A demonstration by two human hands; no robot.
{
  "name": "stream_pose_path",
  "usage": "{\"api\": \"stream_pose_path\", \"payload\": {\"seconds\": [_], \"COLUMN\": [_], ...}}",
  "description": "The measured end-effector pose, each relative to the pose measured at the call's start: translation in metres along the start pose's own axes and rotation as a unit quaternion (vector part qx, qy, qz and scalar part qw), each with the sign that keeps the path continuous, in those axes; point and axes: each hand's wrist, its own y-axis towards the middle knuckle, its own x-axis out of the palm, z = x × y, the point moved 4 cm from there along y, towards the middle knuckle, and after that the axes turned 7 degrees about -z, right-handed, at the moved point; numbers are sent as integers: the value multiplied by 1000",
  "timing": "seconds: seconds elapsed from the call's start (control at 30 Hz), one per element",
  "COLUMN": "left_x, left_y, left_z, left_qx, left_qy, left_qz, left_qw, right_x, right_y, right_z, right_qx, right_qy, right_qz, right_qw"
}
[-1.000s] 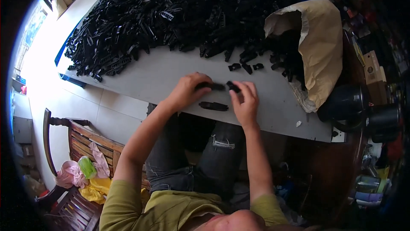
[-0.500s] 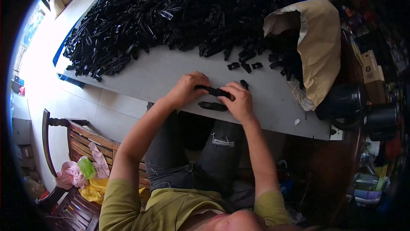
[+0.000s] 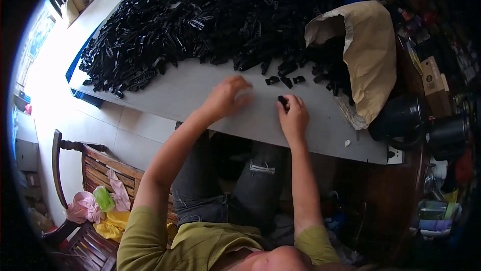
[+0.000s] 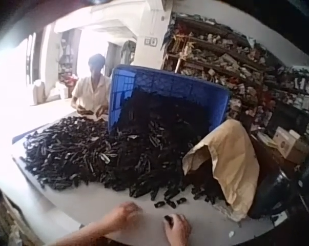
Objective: Inspecting and sorting small black plastic components from a large pile into a container on a workbench.
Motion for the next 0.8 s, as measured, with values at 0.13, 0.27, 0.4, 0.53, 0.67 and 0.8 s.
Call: {"api": "stream_pose_path", "payload": {"seconds": [0.13,0.27,0.4,0.53,0.67,0.8], "left_x": [-1,16,11,-2,3,4], "left_y": [47,48,20,-16,-31,-32], "left_z": [-19,-29,-20,4,15,4], "left_qx": [-105,-39,-25,33,98,-92], "left_qy": [175,269,227,106,0,-173], "left_qz": [95,91,39,-4,-66,-83], "left_qw": [974,958,973,994,993,977], "right_x": [9,-2,-2,-2,5,10], "right_y": [-2,-14,-14,-11,-5,-1], "right_z": [1,-1,1,-6,-30,-29], "right_qx": [14,-91,-84,-84,-160,-178], "right_qy": [168,36,25,46,153,121], "right_qz": [-35,22,-5,-20,-58,-133], "right_qw": [985,995,996,995,974,967]}}
